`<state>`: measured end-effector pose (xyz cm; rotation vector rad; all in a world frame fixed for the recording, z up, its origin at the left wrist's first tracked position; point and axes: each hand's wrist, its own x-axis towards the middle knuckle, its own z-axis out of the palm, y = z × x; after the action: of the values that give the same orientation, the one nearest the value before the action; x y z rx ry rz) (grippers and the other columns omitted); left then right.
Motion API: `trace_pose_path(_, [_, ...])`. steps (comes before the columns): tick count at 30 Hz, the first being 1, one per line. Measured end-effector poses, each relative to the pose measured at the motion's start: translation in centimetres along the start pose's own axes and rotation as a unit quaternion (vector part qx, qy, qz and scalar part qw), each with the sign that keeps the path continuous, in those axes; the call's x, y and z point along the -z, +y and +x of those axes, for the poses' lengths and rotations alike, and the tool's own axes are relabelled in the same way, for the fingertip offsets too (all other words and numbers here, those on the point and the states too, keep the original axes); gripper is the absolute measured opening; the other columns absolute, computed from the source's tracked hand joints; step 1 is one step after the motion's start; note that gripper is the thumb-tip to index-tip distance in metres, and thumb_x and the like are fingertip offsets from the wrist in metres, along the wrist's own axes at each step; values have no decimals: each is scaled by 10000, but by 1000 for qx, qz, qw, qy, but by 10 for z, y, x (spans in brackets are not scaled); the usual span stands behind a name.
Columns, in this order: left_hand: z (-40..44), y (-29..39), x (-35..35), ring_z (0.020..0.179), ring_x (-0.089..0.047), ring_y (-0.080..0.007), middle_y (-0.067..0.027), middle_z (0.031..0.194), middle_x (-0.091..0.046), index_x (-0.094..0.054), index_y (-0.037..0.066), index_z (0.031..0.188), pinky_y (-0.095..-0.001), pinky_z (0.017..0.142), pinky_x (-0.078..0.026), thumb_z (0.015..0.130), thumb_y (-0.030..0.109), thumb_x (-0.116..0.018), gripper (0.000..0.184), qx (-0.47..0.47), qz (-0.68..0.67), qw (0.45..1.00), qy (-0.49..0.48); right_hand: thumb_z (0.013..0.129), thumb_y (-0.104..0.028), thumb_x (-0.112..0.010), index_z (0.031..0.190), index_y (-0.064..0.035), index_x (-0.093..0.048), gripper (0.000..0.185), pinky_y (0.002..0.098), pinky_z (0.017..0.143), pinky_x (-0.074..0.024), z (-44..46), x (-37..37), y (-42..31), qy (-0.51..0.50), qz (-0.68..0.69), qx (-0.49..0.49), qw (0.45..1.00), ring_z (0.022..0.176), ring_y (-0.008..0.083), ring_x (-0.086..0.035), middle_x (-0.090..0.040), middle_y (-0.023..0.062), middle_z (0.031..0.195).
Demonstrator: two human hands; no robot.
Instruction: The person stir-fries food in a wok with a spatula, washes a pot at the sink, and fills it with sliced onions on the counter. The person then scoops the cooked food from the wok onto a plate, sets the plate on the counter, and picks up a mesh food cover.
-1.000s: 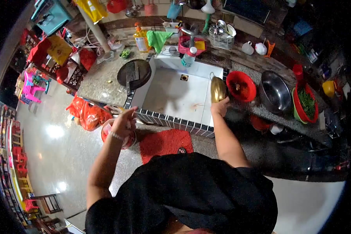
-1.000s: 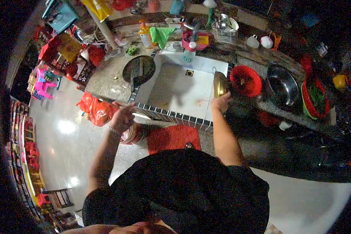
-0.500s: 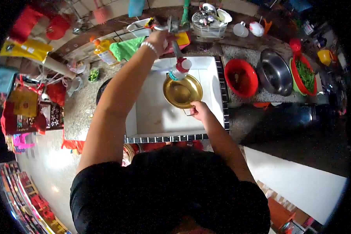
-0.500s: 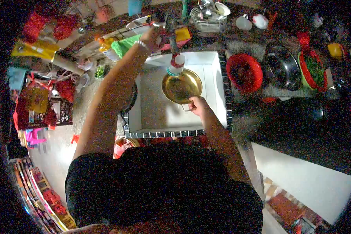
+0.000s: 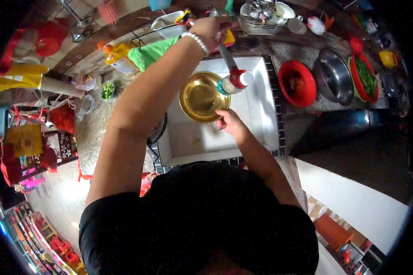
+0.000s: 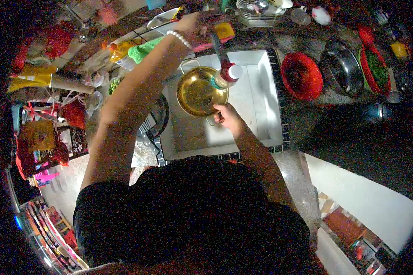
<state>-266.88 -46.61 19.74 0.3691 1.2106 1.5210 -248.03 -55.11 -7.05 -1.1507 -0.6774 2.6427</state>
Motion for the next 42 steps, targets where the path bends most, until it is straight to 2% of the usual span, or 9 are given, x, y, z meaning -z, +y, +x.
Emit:
trace_pose_path(6, [18,-16,8,539,-520,-86,-38,798,-690,-580,83,946,-248,466,-393,903,190,-508,136,-38,35,998,-35,857,-165,-566,915,-65,-493,137,283,425,-336,10,28,5,69,32,30,997,439,157,-422,-497,43,651])
trace_pose_path(8, [19,-17,10,868,-645,-249,-111,1042,-651,-491,58,1143,-414,718,-557,930,215,-480,264,-1,26,998,-60,866,-181,-565,889,-72,-481,139,274,426,-325,-1,26,4,82,22,14,996,423,158,-405,-483,45,630])
trace_pose_path(14, [11,-19,9,451,-470,-105,-51,765,-680,-589,90,862,-259,385,-322,889,225,-542,146,-26,4,999,-35,905,-338,-526,890,-108,-466,238,258,362,-275,17,-12,5,136,-17,66,988,407,145,-391,-424,29,581])
trace_pose_path(18, [25,-30,10,447,-452,-115,-47,756,-678,-596,64,827,-276,381,-319,894,230,-531,190,-35,-41,998,-24,880,-398,-560,1006,-154,-456,294,227,372,-291,22,-2,-10,204,54,75,975,446,113,-350,-471,18,749])
trace_pose_path(20, [30,-31,12,821,-636,-179,-93,1065,-639,-522,59,1210,-303,653,-529,912,123,-458,311,-5,13,999,-51,880,-333,-573,1046,-185,-458,251,216,380,-258,15,26,-14,207,28,61,976,454,97,-305,-479,6,832])
trace_pose_path(22, [20,-33,27,822,-634,-202,-76,1050,-644,-534,42,1174,-310,660,-523,915,147,-474,286,-190,351,913,-80,882,-293,-568,1052,-184,-452,232,215,385,-238,-13,38,-13,164,-22,67,984,456,89,-294,-479,6,854])
trace_pose_path(26, [32,-38,10,794,-649,-191,-102,961,-663,-572,15,1070,-307,700,-546,926,203,-490,251,-29,-48,997,-46,880,-247,-558,1012,-168,-448,189,222,383,-234,-4,57,9,180,-51,-40,982,441,90,-283,-468,11,788])
trace_pose_path(36, [11,-50,24,573,-510,-107,-34,844,-651,-651,83,953,-258,495,-408,821,317,-668,269,-51,131,990,26,837,-151,-521,920,-65,-481,126,261,383,-298,-31,49,-26,147,-73,129,978,391,114,-355,-444,29,607])
trace_pose_path(42, [18,-54,19,608,-524,-98,-34,749,-619,-664,9,959,-263,537,-421,762,417,-699,454,-64,249,964,74,848,-167,-453,1219,-152,-376,380,497,755,-471,-57,48,-42,438,-529,305,659,889,436,-575,-546,175,1140])
